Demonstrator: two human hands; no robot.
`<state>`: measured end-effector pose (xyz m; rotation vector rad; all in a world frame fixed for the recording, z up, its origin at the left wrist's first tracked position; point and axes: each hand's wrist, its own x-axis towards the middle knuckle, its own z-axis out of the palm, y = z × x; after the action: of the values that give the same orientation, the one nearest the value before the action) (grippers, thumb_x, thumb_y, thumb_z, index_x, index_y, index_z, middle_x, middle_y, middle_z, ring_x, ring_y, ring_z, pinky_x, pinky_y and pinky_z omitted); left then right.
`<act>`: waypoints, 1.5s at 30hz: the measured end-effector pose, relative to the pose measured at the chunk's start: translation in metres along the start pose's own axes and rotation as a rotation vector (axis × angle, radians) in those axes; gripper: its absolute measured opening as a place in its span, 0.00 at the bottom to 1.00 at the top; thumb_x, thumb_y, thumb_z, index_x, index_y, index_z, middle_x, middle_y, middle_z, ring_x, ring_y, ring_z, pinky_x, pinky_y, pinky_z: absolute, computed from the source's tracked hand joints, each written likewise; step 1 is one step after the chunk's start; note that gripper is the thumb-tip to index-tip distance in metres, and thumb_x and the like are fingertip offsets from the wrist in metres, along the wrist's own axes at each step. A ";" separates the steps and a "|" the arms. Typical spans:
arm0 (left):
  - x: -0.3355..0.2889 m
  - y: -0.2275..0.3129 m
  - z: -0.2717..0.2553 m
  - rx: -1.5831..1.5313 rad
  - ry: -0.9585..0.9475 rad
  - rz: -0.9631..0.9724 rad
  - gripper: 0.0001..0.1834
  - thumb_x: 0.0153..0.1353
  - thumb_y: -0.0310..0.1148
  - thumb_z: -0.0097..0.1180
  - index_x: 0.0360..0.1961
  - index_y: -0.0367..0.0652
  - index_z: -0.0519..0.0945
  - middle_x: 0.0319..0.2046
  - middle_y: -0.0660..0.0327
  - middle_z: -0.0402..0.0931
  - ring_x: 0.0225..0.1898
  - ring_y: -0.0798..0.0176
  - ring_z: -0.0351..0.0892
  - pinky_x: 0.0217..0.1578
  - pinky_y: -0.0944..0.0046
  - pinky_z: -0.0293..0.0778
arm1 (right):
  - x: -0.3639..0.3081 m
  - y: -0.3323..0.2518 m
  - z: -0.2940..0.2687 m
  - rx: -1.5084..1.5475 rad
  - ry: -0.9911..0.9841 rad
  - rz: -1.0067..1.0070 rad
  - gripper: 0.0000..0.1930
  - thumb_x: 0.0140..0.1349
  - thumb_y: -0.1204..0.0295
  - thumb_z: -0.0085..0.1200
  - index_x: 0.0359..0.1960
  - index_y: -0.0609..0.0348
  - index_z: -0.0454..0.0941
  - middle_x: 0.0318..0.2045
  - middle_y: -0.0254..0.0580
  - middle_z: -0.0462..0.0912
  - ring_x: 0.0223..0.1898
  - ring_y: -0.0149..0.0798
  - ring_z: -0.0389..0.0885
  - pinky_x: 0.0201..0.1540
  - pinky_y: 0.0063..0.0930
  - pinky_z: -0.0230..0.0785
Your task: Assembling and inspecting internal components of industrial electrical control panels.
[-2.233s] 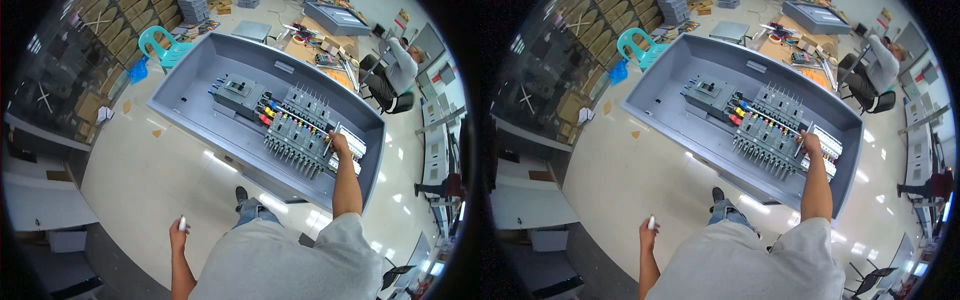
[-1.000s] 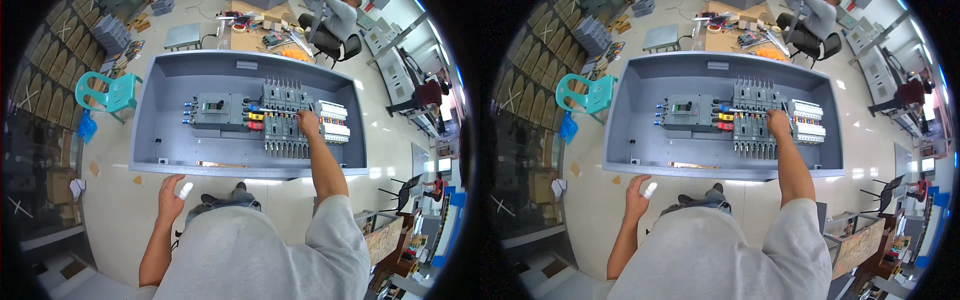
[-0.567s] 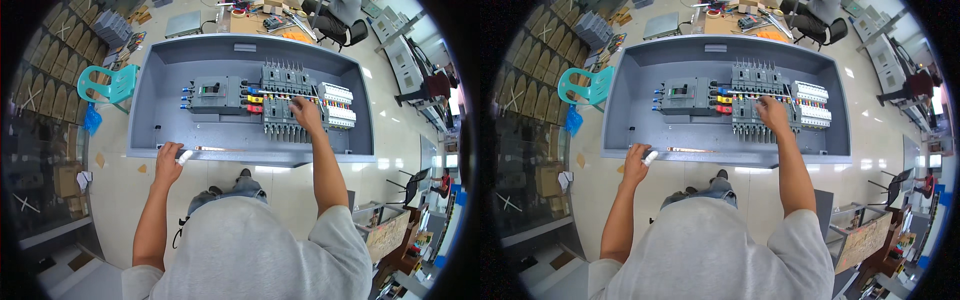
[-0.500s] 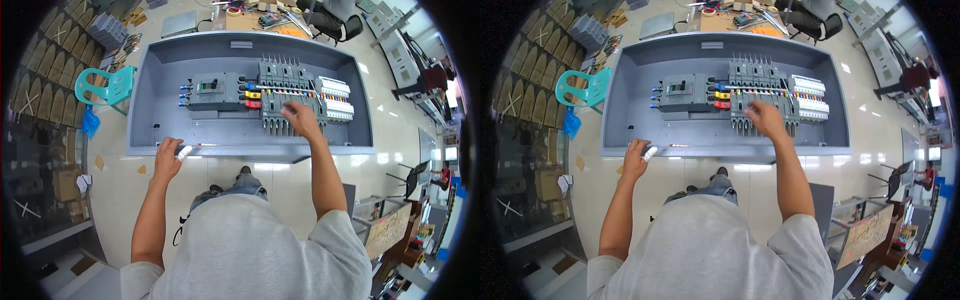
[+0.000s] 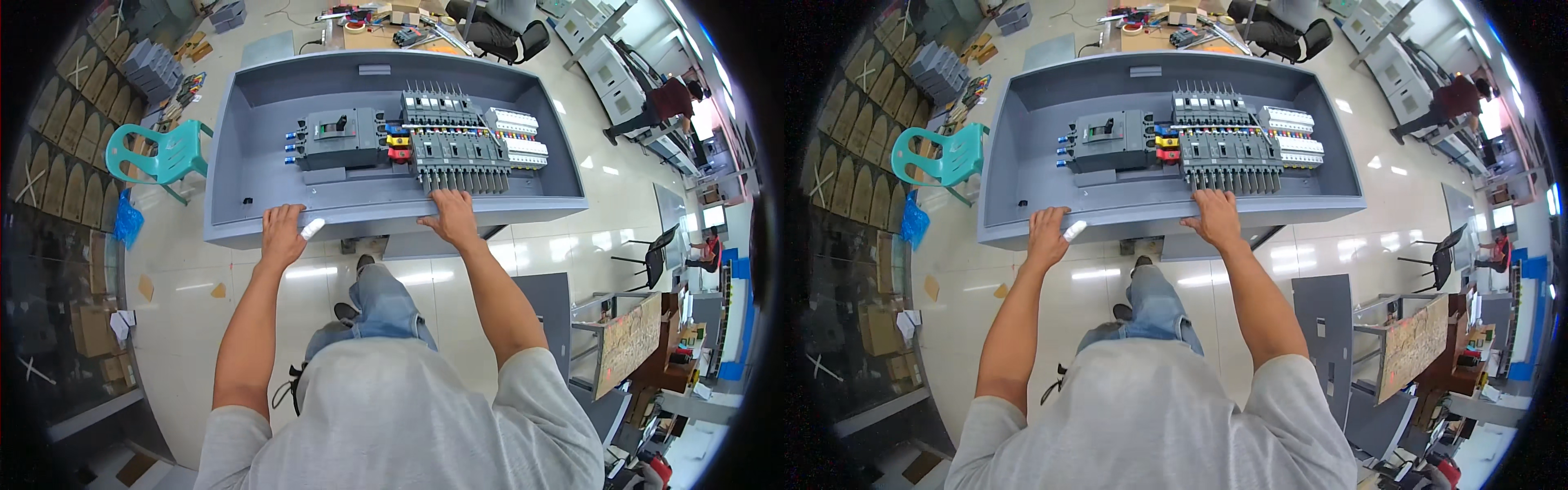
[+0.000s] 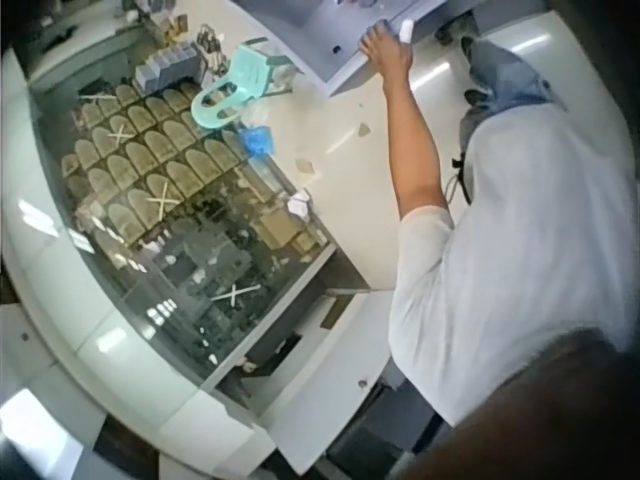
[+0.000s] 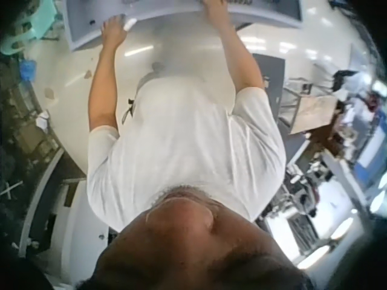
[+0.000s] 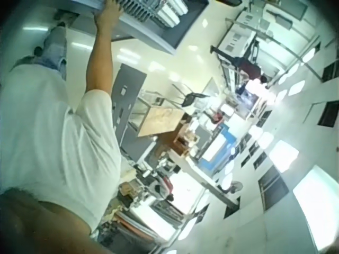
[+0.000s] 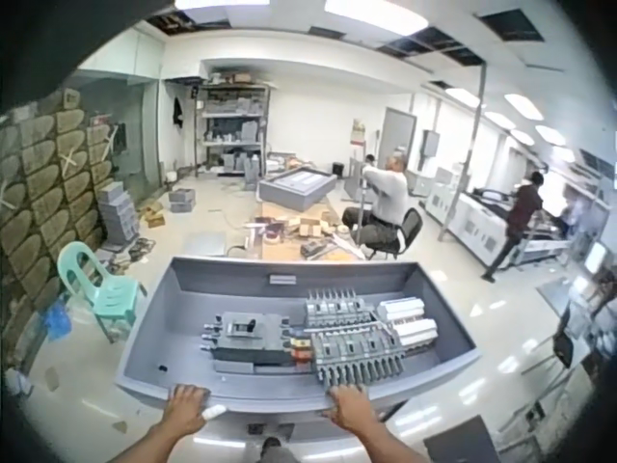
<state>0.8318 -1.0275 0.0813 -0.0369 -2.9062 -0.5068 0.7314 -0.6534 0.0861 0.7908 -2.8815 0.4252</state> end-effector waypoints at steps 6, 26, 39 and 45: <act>-0.002 0.001 -0.006 -0.039 -0.023 -0.058 0.20 0.62 0.44 0.61 0.49 0.43 0.80 0.44 0.56 0.79 0.52 0.50 0.72 0.59 0.52 0.59 | 0.002 -0.009 -0.004 -0.042 -0.075 0.049 0.29 0.45 0.50 0.72 0.45 0.53 0.78 0.38 0.40 0.79 0.48 0.45 0.75 0.56 0.43 0.60; 0.028 -0.009 -0.011 -0.004 -0.334 -0.142 0.14 0.58 0.41 0.61 0.40 0.43 0.81 0.38 0.54 0.83 0.45 0.49 0.79 0.48 0.52 0.66 | 0.024 0.007 -0.017 -0.110 -0.271 0.000 0.28 0.43 0.46 0.72 0.35 0.54 0.78 0.35 0.42 0.83 0.44 0.48 0.81 0.48 0.45 0.66; 0.027 -0.001 -0.010 -0.092 -0.369 -0.218 0.13 0.61 0.43 0.58 0.36 0.45 0.84 0.33 0.53 0.83 0.42 0.48 0.80 0.45 0.52 0.64 | 0.034 0.010 -0.018 -0.046 -0.442 0.138 0.31 0.40 0.44 0.73 0.35 0.57 0.84 0.32 0.48 0.86 0.40 0.52 0.84 0.48 0.46 0.68; 0.020 0.008 -0.013 -0.080 -0.307 -0.241 0.15 0.62 0.46 0.59 0.35 0.45 0.84 0.30 0.54 0.82 0.39 0.49 0.79 0.45 0.51 0.64 | 0.033 0.008 -0.026 -0.030 -0.471 0.154 0.32 0.38 0.45 0.75 0.38 0.58 0.85 0.33 0.47 0.87 0.40 0.50 0.84 0.48 0.45 0.69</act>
<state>0.8147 -1.0243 0.0996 0.2490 -3.2070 -0.7149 0.6998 -0.6551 0.1149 0.7521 -3.3908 0.2321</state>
